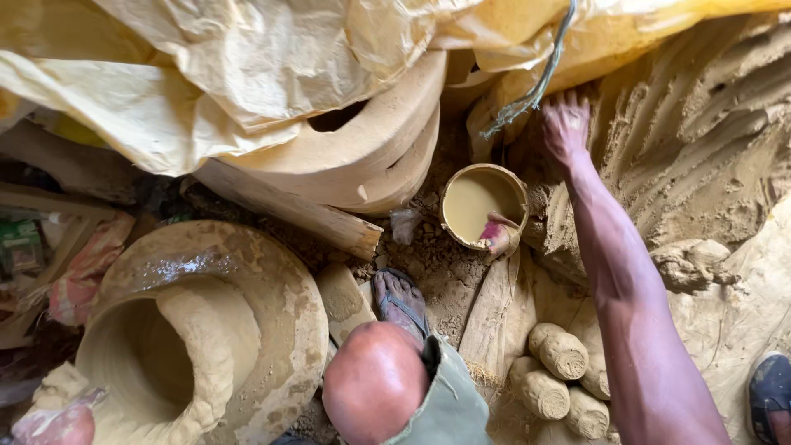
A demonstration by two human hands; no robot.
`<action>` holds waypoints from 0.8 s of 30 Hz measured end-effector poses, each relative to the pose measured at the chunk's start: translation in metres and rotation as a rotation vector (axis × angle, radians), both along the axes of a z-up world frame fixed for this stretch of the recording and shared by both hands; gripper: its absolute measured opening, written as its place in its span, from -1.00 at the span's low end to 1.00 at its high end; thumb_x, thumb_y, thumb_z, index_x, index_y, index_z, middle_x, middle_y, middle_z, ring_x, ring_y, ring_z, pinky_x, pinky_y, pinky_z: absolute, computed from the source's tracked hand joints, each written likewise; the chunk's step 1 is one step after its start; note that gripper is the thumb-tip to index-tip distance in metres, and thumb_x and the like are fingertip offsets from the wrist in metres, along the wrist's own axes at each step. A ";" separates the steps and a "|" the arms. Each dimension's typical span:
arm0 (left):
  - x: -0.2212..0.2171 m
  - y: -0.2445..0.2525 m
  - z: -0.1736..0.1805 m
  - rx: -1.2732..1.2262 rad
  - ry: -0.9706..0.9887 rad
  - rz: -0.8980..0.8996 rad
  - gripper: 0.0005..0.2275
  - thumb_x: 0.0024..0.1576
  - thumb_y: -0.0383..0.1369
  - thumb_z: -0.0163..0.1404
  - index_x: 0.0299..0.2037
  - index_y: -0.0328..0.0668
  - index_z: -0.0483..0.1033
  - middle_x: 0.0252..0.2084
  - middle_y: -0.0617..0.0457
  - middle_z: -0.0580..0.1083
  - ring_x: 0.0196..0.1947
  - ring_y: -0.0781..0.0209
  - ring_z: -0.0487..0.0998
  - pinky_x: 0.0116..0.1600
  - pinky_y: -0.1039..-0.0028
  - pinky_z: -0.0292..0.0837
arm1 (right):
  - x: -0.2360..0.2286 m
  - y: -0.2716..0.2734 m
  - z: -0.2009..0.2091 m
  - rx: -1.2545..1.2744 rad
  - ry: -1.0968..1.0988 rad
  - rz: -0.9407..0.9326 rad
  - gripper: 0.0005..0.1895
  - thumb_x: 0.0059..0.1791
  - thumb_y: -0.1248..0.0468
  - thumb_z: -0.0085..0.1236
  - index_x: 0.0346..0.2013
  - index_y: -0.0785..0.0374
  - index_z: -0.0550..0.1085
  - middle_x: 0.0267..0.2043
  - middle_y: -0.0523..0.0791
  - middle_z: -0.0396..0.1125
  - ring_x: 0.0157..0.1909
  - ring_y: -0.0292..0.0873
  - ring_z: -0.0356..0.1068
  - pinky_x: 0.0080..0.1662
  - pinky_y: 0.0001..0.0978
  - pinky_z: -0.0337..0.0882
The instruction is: The person builds a large clay vessel by hand on a manual wheel, adding coils of clay and smoothing the walls using hands and a scraping tool.
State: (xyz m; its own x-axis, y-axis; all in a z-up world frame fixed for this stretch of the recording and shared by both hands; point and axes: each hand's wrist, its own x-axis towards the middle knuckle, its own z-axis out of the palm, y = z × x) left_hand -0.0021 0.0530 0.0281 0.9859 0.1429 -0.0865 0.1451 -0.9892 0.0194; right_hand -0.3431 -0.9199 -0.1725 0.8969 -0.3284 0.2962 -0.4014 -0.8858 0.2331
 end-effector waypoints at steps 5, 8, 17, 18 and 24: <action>0.003 0.002 0.001 0.019 0.030 0.015 -0.63 0.12 -0.30 0.34 -0.54 -0.54 0.57 -0.54 -0.25 0.56 -0.49 -0.10 0.54 -0.26 0.16 0.45 | -0.046 0.044 -0.007 0.467 0.304 -0.201 -0.58 0.03 0.07 0.16 0.16 0.07 0.51 0.02 -0.01 0.34 -0.01 0.02 0.24 0.02 -0.01 0.25; -0.017 0.017 -0.013 -0.001 0.010 0.047 -0.61 0.12 -0.29 0.35 -0.56 -0.53 0.56 -0.55 -0.22 0.55 -0.51 -0.07 0.52 -0.28 0.17 0.44 | -0.055 0.048 0.000 0.678 0.429 -0.268 -0.64 0.07 0.05 0.11 0.11 0.06 0.53 -0.16 -0.06 0.41 -0.24 -0.08 0.32 -0.18 -0.13 0.39; -0.018 0.043 -0.019 -0.003 -0.062 -0.048 -0.55 0.16 -0.28 0.39 -0.62 -0.53 0.54 -0.58 -0.17 0.53 -0.56 -0.01 0.49 -0.33 0.15 0.41 | -0.093 0.099 0.043 0.928 0.521 -0.403 -0.56 0.11 0.05 0.03 0.28 0.00 0.43 -0.23 0.01 0.53 -0.49 -0.21 0.40 -0.39 -0.29 0.56; -0.016 0.043 -0.021 -0.061 -0.055 -0.002 -0.62 0.12 -0.32 0.38 -0.59 -0.51 0.56 -0.57 -0.16 0.54 -0.55 0.02 0.51 -0.31 0.17 0.42 | -0.099 0.109 0.051 0.997 0.509 -0.431 -0.54 0.12 0.03 0.03 0.31 0.05 0.39 -0.21 0.02 0.54 -0.49 -0.23 0.39 -0.40 -0.31 0.57; -0.015 0.043 -0.027 -0.130 -0.039 0.016 -0.71 0.10 -0.36 0.31 -0.49 -0.53 0.60 -0.49 -0.27 0.59 -0.46 -0.11 0.61 -0.20 0.18 0.48 | -0.127 0.162 0.066 1.061 0.473 -0.521 -0.48 0.04 0.05 0.00 0.32 -0.08 0.37 -0.04 -0.09 0.41 -0.42 -0.15 0.37 -0.39 -0.21 0.50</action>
